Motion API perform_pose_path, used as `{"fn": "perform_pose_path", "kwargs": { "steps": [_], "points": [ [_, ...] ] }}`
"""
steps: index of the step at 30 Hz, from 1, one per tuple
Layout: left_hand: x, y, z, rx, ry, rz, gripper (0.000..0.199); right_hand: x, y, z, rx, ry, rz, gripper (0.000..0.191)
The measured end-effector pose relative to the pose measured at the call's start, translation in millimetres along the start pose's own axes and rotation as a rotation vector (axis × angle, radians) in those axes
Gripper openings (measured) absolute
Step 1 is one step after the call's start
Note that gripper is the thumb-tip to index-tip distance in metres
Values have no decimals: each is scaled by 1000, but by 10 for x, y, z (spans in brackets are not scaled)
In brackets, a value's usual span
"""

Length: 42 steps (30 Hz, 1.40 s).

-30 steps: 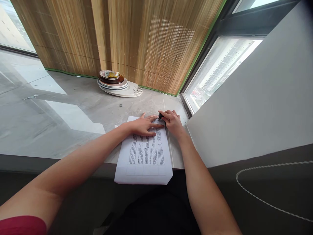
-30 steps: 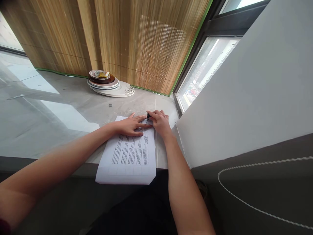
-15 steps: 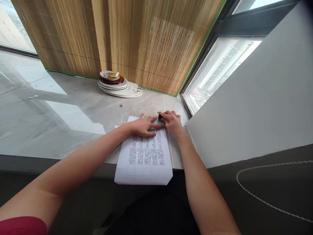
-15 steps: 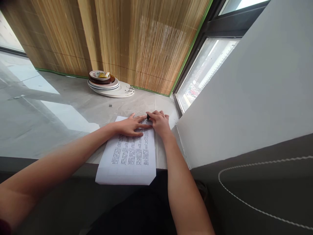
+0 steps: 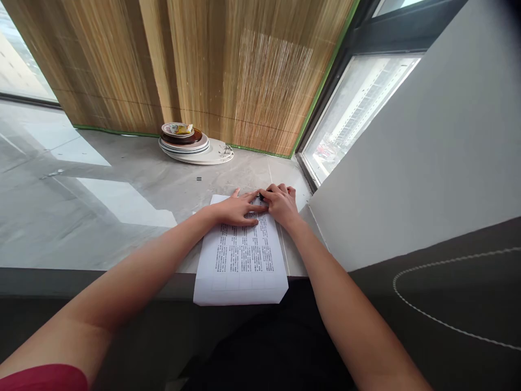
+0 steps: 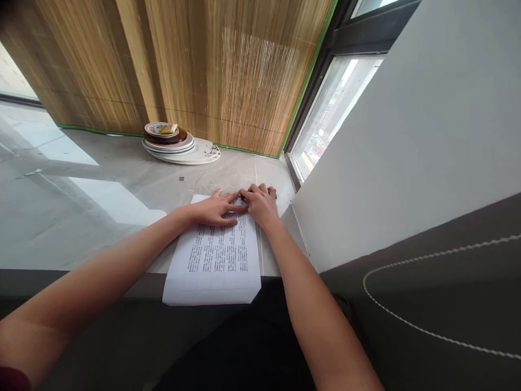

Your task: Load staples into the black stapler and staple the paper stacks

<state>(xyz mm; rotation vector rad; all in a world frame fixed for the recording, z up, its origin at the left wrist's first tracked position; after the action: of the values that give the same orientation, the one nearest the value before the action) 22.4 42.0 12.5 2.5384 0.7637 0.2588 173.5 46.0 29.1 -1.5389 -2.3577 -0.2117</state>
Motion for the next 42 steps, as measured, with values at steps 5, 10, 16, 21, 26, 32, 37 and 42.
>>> {"fn": "perform_pose_path", "kwargs": {
  "steps": [5, 10, 16, 21, 26, 32, 37, 42],
  "points": [
    [-23, -25, -31, -39, 30, -13, 56, -54, 144, -63, 153, 62, 96, 66],
    [-62, -65, -97, -7, 83, -50, 62, -78, 390, -32, 266, 83, 281, 47],
    [-107, -106, -172, 49, 128, -92, 67, -171, 588, -122, 300, 286, 586, 17],
    [-73, -85, -168, 49, 168, -104, 59, -184, 542, -194, 433, 376, 613, 14],
    [-30, -178, -160, -42, 277, -135, 44, -187, 440, -189, 562, 359, 572, 14],
    [-80, -614, -304, -481, 595, -227, 49, -94, 128, -187, 698, 235, 324, 17],
    [-185, -956, -307, -990, 902, -393, 39, -87, -229, -121, 709, 93, 175, 18],
    [-239, -933, -330, -1150, 979, -387, 38, -72, -430, -29, 603, 36, 111, 17]
  ]
}}
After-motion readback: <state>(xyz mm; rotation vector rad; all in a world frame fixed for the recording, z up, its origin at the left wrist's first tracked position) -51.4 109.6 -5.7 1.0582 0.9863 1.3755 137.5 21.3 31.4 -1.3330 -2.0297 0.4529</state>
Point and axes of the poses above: each hand's wrist, its own x-axis towards the middle knuckle, its own z-axis out of the palm, y = z × x, the point moved 6 cm from there along x, towards the middle knuckle, and after that the axes turned 6 degrees about -x, right-handed, at the moved point
